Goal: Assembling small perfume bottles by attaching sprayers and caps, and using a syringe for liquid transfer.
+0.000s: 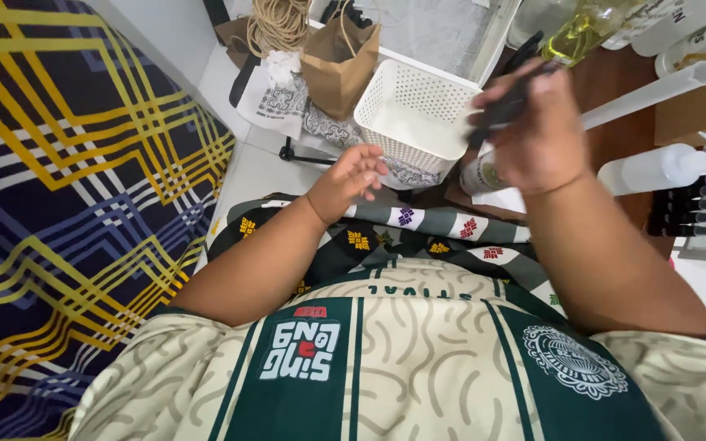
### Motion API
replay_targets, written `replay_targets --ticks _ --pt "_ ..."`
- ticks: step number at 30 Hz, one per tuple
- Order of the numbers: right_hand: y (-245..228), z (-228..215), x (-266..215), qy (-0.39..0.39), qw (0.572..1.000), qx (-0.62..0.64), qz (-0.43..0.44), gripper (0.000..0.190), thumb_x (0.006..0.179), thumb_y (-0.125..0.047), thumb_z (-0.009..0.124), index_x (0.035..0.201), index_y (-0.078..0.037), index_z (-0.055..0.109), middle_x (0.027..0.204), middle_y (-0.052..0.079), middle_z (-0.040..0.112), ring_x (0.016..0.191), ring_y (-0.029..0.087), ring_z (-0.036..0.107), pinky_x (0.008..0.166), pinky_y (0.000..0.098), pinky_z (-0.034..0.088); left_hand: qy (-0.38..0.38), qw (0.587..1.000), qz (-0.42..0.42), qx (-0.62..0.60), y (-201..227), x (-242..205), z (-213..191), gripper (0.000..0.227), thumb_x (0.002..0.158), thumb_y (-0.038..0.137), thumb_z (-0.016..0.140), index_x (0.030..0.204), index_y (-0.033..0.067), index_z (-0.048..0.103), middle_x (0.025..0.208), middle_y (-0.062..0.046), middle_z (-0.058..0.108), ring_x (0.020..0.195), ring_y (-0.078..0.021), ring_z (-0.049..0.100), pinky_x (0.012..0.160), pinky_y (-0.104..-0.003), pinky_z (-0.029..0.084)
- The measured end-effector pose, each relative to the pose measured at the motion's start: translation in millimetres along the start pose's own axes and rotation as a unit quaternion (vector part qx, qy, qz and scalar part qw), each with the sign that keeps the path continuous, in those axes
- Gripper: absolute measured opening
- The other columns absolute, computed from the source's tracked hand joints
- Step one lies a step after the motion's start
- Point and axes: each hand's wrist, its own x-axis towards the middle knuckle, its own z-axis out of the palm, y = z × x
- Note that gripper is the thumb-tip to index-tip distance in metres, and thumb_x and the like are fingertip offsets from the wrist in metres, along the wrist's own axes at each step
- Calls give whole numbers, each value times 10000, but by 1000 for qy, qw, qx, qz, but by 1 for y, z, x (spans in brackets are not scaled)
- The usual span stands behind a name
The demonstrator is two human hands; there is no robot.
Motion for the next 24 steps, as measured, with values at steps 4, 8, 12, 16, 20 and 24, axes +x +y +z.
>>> replay_targets --ticks 4,8,12,16,20,24 --pt "-40 -57 -10 77 996 42 -11 446 880 -609 823 1164 -305 660 1046 -47 669 1047 245 687 930 490 583 26 998 -56 -19 -5 0 -2 509 962 315 590 1401 79 486 1101 -68 614 851 -127 591 686 -245 547" --pt "-51 -117 -34 171 983 62 14 456 810 -635 780 1116 -302 724 1212 -162 730 1044 166 680 969 469 556 58 997 -54 -18 -13 2 -3 437 956 262 584 1355 97 515 1054 -50 635 821 -97 587 651 -245 538" --pt "-42 -131 -53 314 941 122 26 310 851 -582 576 859 -279 646 807 -42 556 809 216 555 769 465 447 112 990 -86 -18 -16 7 -3 362 966 304 585 1296 154 571 1033 -39 675 785 -102 606 663 -274 519" --pt "-8 -156 -66 460 867 169 93 392 730 -591 571 707 -200 555 641 -17 481 638 222 497 733 445 453 158 980 -122 14 -13 12 2 280 998 264 544 1260 173 584 998 -21 670 781 -122 596 676 -278 508" --pt "29 -204 -70 473 855 168 126 346 862 -517 567 682 -226 510 621 -31 428 586 168 410 583 353 327 202 971 -119 39 -39 18 -3 330 953 271 588 1270 180 611 986 -21 690 739 -115 597 625 -263 481" --pt "62 -241 -75 470 868 117 109 310 904 -547 539 771 -267 532 623 19 453 550 269 515 621 488 452 223 971 -82 22 -45 12 -3 293 993 216 610 1271 125 596 917 -42 702 695 -96 645 546 -200 598"
